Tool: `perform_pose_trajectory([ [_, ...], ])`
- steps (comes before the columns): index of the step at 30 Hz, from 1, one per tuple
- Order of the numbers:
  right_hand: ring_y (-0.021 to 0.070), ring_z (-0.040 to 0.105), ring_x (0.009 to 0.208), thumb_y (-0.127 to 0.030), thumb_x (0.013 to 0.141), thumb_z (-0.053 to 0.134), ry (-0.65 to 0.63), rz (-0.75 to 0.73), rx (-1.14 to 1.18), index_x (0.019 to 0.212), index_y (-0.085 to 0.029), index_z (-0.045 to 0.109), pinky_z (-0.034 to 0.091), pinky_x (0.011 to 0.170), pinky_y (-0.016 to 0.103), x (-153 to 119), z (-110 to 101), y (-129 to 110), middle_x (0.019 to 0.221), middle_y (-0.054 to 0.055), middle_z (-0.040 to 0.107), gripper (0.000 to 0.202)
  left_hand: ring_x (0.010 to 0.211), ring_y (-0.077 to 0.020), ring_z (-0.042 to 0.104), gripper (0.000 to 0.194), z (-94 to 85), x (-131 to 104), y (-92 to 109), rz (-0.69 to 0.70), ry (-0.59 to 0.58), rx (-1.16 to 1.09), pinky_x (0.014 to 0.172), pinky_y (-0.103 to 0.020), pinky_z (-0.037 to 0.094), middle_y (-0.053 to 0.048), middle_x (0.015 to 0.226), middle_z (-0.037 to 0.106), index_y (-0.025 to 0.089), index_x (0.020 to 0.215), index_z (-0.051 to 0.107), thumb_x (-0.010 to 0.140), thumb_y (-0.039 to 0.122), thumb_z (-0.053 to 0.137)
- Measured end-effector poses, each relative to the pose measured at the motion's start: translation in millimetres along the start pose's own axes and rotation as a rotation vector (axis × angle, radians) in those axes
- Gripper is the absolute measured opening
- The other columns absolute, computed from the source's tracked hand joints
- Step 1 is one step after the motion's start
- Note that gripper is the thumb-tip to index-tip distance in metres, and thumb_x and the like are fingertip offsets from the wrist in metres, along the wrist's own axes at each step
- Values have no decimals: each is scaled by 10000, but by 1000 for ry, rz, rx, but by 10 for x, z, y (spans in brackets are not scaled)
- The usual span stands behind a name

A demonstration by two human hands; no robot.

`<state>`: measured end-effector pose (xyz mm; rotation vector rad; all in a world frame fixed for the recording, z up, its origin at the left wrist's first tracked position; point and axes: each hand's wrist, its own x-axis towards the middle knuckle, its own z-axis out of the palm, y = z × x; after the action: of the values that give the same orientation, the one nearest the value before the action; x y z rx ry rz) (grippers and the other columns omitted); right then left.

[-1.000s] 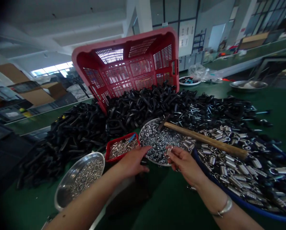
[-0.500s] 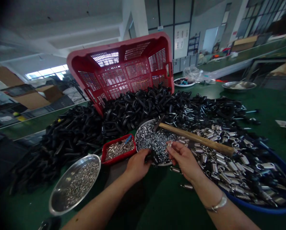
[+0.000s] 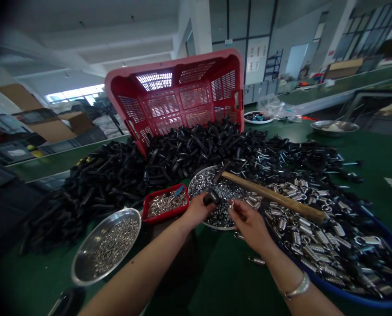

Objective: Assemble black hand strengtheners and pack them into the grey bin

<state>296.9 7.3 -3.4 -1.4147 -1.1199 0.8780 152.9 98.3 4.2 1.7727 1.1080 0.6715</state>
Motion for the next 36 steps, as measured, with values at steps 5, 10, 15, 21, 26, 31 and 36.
perform_pose_trajectory([
  [5,202,576,865,-379,770,534,-102,-250,-261,1069,-260,594,481,746,347,-80,129,-137,1049,62,598,328,452,-55,415,302,-118,-400,53,-333,-17,-680,418,-174,326,45,553,502,143,741,561,579,344,717],
  [10,209,547,950,-341,806,490,-343,-366,-338,1069,-286,616,426,861,383,-112,288,-333,1001,44,630,297,521,-73,511,302,-255,-678,53,-461,63,-970,448,-167,415,16,600,545,132,773,553,556,212,748],
  [15,183,584,796,-368,782,519,-337,-285,-276,1018,-283,646,472,730,335,-185,422,-383,888,42,648,282,528,-67,530,245,-351,-812,-39,-453,103,-1068,460,-160,448,7,614,555,119,772,555,606,174,726],
  [21,61,377,360,-433,725,568,-327,-57,-154,1004,-250,649,293,336,200,-243,543,-429,550,-18,529,344,533,-63,535,238,-408,-936,-70,-458,148,-1114,468,-154,461,11,619,559,119,766,552,609,153,728],
  [26,52,368,373,-464,718,565,-326,-9,-90,1033,-223,629,286,339,192,-280,600,-451,571,-25,492,402,512,-61,528,203,-414,-987,-53,-474,166,-1146,473,-156,465,11,596,553,119,753,543,637,140,708],
  [31,165,571,744,-393,738,568,-324,-211,-208,970,-273,661,468,585,260,-274,598,-430,841,43,618,277,524,-58,534,176,-400,-998,-77,-489,213,-1204,482,-151,470,15,598,545,123,751,546,655,122,693],
  [36,113,530,495,-418,733,569,-437,-27,-188,999,-245,641,450,469,255,-228,549,-397,655,1,591,325,528,-54,529,180,-362,-1030,-121,-511,203,-1265,485,-149,474,15,616,543,120,742,562,639,128,709],
])
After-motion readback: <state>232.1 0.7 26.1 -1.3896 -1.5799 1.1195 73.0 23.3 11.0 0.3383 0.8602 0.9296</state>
